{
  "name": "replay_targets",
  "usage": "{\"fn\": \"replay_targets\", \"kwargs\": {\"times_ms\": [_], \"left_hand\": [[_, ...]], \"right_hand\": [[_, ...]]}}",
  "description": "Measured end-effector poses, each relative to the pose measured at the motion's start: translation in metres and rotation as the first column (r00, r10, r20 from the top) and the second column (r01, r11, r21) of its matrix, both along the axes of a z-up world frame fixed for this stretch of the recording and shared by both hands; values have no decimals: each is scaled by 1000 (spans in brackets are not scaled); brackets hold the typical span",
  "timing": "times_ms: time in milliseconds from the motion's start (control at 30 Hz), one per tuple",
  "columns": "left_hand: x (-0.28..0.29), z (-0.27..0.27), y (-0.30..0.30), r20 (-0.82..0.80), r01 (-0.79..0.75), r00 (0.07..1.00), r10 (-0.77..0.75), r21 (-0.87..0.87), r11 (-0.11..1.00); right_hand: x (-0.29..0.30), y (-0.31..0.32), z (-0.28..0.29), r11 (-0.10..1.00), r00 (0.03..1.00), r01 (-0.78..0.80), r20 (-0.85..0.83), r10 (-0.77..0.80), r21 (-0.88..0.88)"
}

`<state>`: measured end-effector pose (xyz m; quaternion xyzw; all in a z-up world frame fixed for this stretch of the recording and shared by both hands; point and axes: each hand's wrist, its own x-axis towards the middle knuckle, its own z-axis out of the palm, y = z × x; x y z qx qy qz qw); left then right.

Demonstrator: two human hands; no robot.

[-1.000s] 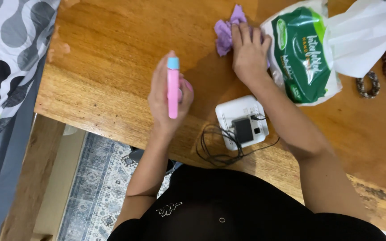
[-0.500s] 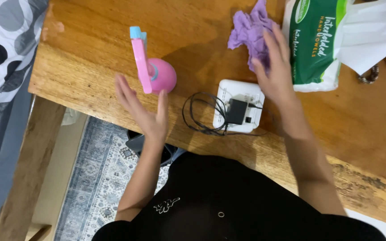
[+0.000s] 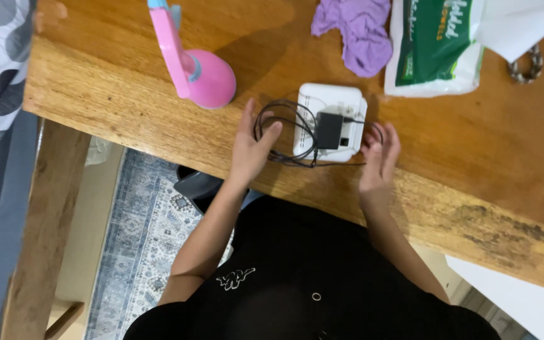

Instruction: Cleaning and organizing a wooden desk using a spray bottle and a microfiber cloth.

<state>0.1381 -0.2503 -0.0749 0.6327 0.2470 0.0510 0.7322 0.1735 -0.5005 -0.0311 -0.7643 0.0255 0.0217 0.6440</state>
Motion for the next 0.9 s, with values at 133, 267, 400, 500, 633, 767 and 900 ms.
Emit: {"fn": "replay_targets", "kwargs": {"times_ms": [133, 267, 400, 500, 633, 767, 900], "left_hand": [[2, -3, 3, -64, 65, 996, -67, -32, 997], [9, 27, -6, 111, 23, 994, 2, -225, 974], [19, 36, -10, 269, 74, 963, -10, -231, 970], [29, 40, -11, 372, 132, 926, -58, -176, 975], [44, 48, -14, 311, 287, 925, -218, -197, 937], [61, 51, -24, 326, 240, 899, -292, 192, 952], [73, 54, -23, 259, 219, 884, -389, 506, 834]], "right_hand": [[5, -1, -27, 997, 998, -33, 64, 29, 76], [12, 9, -4, 994, 994, -83, 71, 78, 72], [25, -1, 2, 989, 978, -148, 152, 144, 17], [31, 0, 18, 987, 947, -64, 303, 107, -149], [36, 19, 75, 744, 824, 9, 426, 373, -668], [38, 27, 53, 557, 808, -39, 302, 506, -830], [35, 29, 34, 477, 907, -177, 46, 420, -861]]}}
